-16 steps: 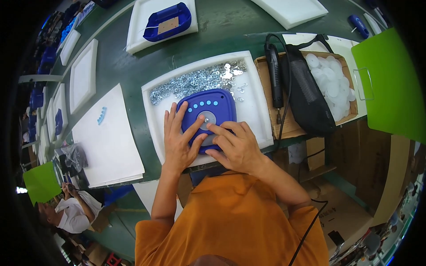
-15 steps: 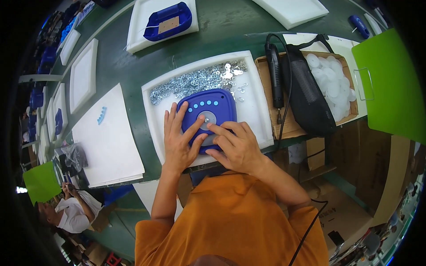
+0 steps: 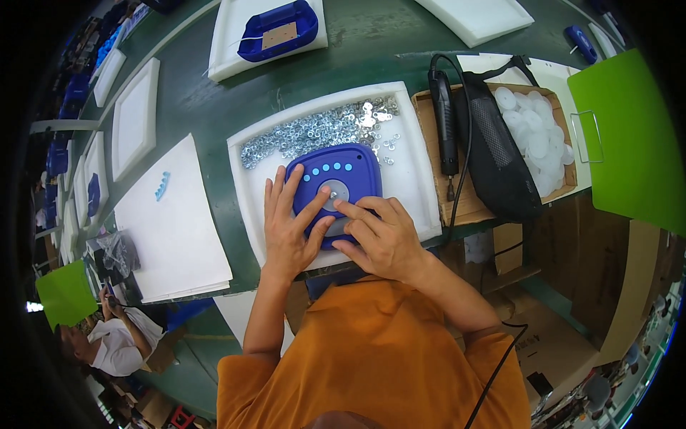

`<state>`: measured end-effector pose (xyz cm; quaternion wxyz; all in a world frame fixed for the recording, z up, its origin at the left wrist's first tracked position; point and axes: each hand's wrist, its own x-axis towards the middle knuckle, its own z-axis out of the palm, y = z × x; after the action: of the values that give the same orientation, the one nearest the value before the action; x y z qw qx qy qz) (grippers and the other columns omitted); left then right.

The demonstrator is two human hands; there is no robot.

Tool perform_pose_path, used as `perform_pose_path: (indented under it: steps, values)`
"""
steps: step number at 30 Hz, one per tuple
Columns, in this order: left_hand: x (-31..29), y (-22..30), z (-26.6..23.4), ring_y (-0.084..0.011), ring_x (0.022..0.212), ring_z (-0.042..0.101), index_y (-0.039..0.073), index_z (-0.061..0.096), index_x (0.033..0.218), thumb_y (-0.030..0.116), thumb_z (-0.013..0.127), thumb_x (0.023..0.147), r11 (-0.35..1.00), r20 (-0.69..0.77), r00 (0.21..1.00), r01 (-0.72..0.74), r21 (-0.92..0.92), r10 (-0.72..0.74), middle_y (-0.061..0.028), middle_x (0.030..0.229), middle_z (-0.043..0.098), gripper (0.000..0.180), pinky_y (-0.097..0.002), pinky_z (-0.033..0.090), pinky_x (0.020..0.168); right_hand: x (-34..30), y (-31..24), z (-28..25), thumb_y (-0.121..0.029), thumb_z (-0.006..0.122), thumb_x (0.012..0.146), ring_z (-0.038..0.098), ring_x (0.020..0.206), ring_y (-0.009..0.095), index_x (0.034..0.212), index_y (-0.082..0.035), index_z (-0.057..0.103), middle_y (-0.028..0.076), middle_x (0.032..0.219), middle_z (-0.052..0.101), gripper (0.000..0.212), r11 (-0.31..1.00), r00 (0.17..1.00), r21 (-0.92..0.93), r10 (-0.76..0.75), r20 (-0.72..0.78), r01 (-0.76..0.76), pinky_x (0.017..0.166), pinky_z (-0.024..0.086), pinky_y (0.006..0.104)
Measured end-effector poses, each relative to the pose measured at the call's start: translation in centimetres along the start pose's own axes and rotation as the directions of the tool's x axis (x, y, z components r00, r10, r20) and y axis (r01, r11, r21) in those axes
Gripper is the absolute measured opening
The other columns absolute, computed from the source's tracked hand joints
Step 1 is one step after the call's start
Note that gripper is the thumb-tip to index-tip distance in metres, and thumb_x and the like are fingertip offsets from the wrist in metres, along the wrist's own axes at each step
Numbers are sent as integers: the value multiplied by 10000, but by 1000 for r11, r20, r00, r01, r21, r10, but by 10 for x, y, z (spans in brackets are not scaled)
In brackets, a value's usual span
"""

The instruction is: The person assembles plastic components of an electronic housing by hand, securing the parts with screws using an electric screwdriver, then covering the screws with plastic caps.

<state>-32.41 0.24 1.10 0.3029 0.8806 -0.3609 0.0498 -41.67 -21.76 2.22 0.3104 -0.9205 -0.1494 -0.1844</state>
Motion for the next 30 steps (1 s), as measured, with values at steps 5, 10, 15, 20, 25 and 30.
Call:
perform_pose_path:
  steps: [5, 10, 15, 20, 25, 30]
  values:
    - [-4, 1, -4, -496, 1627, 443, 192, 858, 1334, 291, 884, 955, 1000, -14, 1000, -17, 2, 17, -190, 1681, 590, 392, -698, 274, 1341, 3, -2, -2, -279, 944, 859, 712, 1123, 319, 952, -83, 706, 92, 1394, 795, 322, 1000, 1000, -11, -16, -19, 16, 895, 566, 431]
    - [-4, 5, -5, -486, 1609, 472, 173, 872, 1277, 277, 892, 948, 999, -40, 999, -31, 14, 32, -170, 1629, 641, 346, -699, 287, 1334, 2, -3, -1, -269, 942, 859, 712, 1126, 319, 958, -83, 713, 90, 1375, 798, 312, 999, 999, -24, -26, -43, 25, 901, 568, 430]
    - [-1, 5, -3, -482, 1606, 475, 177, 868, 1283, 266, 887, 954, 998, -56, 997, -61, 12, 62, -164, 1630, 641, 341, -694, 286, 1335, 0, 1, 1, -294, 919, 887, 691, 1166, 289, 976, -73, 742, 95, 1374, 786, 298, 998, 997, -43, -48, -57, 46, 862, 548, 419]
    - [-4, 3, -5, -466, 1609, 471, 181, 859, 1293, 247, 880, 959, 998, -42, 998, -50, 38, 51, -161, 1635, 631, 341, -672, 282, 1347, 9, 2, -12, -212, 924, 879, 745, 1167, 360, 1047, -47, 754, 144, 1301, 795, 291, 982, 994, 183, 60, -93, -43, 983, 605, 458]
    - [-5, 2, -7, -463, 1594, 492, 183, 862, 1282, 254, 882, 961, 997, -88, 994, -68, 23, 70, -160, 1613, 646, 329, -672, 286, 1348, 33, 68, -58, -174, 819, 998, 742, 941, 407, 1116, -48, 697, 163, 1051, 713, 211, 900, 885, -214, 286, -367, -379, 785, 607, 486]
    - [-7, 5, 0, -466, 1586, 496, 153, 869, 1211, 266, 885, 952, 996, -115, 990, -86, -3, 85, -177, 1568, 661, 283, -705, 313, 1316, 43, 122, -63, -354, 860, 950, 796, 908, 467, 1212, -33, 612, 240, 1030, 772, 483, 585, 799, -572, 552, -239, -575, 771, 635, 580]
